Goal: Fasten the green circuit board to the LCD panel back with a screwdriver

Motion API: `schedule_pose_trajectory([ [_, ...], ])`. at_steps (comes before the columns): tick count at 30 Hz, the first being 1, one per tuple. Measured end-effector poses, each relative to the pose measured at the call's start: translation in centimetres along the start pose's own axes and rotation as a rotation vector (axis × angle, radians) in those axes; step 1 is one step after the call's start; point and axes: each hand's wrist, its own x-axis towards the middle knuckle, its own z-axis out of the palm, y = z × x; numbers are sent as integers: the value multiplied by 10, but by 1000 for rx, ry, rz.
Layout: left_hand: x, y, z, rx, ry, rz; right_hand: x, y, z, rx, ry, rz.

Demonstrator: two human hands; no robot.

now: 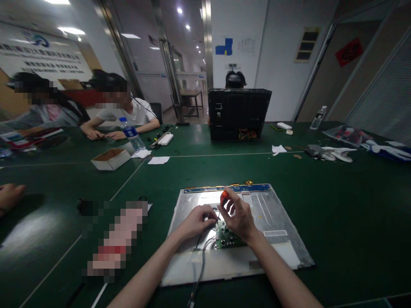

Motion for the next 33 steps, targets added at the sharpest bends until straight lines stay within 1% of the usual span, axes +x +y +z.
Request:
schedule_pose_trajectory([
  [14, -2, 6, -2, 8, 9, 3, 1, -4, -2, 27, -10, 17],
  [23, -2, 5, -2, 2, 10, 10, 1, 0, 0, 16, 23, -8],
  [33, -2, 7, -2, 7, 8, -9, 1, -2, -1, 31, 7, -7],
])
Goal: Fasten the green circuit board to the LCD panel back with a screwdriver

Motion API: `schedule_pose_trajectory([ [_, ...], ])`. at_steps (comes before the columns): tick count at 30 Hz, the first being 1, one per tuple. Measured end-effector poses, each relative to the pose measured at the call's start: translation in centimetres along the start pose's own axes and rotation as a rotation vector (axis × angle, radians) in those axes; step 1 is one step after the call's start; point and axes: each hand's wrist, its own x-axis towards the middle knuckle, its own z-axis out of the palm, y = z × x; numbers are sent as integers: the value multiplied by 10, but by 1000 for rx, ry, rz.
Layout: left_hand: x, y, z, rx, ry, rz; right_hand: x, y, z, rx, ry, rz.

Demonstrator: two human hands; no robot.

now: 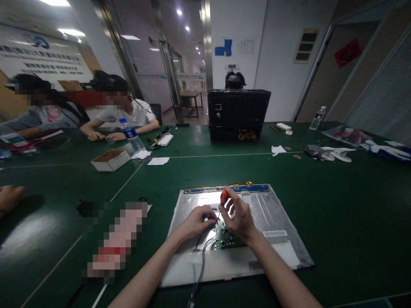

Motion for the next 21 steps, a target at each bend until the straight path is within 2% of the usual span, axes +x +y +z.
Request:
schedule_pose_trajectory([
  [21, 0, -2, 1, -15, 12, 16, 0, -1, -1, 0, -10, 1],
])
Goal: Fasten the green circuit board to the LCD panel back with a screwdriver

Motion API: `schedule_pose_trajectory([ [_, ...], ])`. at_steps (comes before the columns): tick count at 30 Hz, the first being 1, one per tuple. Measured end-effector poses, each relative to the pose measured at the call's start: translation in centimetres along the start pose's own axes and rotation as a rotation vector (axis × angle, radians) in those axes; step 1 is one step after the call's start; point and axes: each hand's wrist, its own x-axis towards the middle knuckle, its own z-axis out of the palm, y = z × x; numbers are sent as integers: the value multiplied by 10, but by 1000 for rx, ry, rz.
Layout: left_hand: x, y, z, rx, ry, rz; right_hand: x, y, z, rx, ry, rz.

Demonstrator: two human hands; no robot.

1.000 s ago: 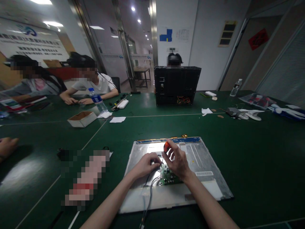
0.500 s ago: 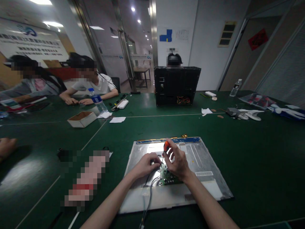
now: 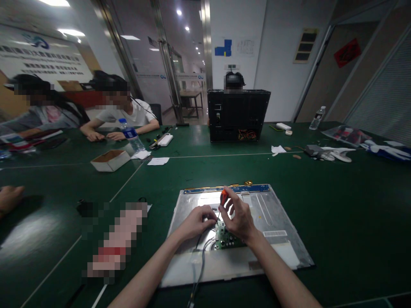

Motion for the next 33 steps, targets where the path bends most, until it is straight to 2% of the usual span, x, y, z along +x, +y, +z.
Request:
schedule_pose_trajectory([
  [12, 1, -5, 1, -16, -7, 9, 0, 2, 1, -11, 23, -8],
  [26, -1, 4, -1, 4, 4, -15, 0, -1, -1, 11, 0, 42],
  [33, 0, 2, -1, -4, -1, -8, 0, 4, 0, -5, 22, 25],
])
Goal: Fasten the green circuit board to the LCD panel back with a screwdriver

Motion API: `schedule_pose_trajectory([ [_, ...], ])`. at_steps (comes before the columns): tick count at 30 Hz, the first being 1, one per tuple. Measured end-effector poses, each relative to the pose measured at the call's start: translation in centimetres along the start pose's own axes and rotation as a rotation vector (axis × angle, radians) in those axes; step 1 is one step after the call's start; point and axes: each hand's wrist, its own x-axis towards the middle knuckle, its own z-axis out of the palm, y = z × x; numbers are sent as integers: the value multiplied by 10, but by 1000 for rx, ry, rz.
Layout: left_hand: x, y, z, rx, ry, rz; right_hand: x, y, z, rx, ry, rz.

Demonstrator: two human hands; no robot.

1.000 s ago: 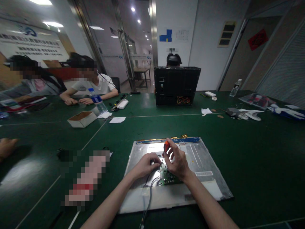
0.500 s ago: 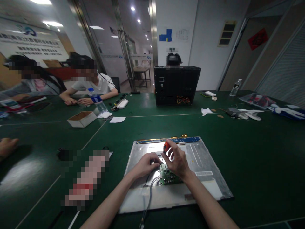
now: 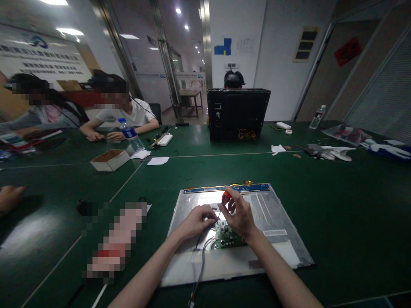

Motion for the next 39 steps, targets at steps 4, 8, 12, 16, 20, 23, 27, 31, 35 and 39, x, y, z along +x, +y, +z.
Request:
schedule_pose_trajectory([
  [4, 0, -1, 0, -2, 4, 4, 0, 1, 0, -1, -3, -3],
  [8, -1, 0, 0, 2, 7, 6, 0, 1, 0, 13, -16, 5],
  [12, -1, 0, 0, 6, 5, 1, -1, -1, -1, 24, -32, 16],
  [16, 0, -1, 0, 6, -1, -6, 0, -2, -1, 28, -34, 27],
  [20, 0, -1, 0, 7, -6, -12, 0, -2, 0, 20, -13, 22],
  [23, 0, -1, 0, 4, -6, -12, 0, -1, 1, 12, 3, 12],
  [27, 0, -1, 0, -2, -6, -3, 0, 0, 1, 8, 1, 4],
  [31, 1, -2, 1, 0, -10, -3, 0, -1, 0, 12, -12, 1],
  [35, 1, -2, 1, 5, -3, -7, 0, -4, -1, 13, -11, 9],
  [39, 1, -2, 1, -2, -2, -5, 0, -6, -1, 15, -9, 4],
])
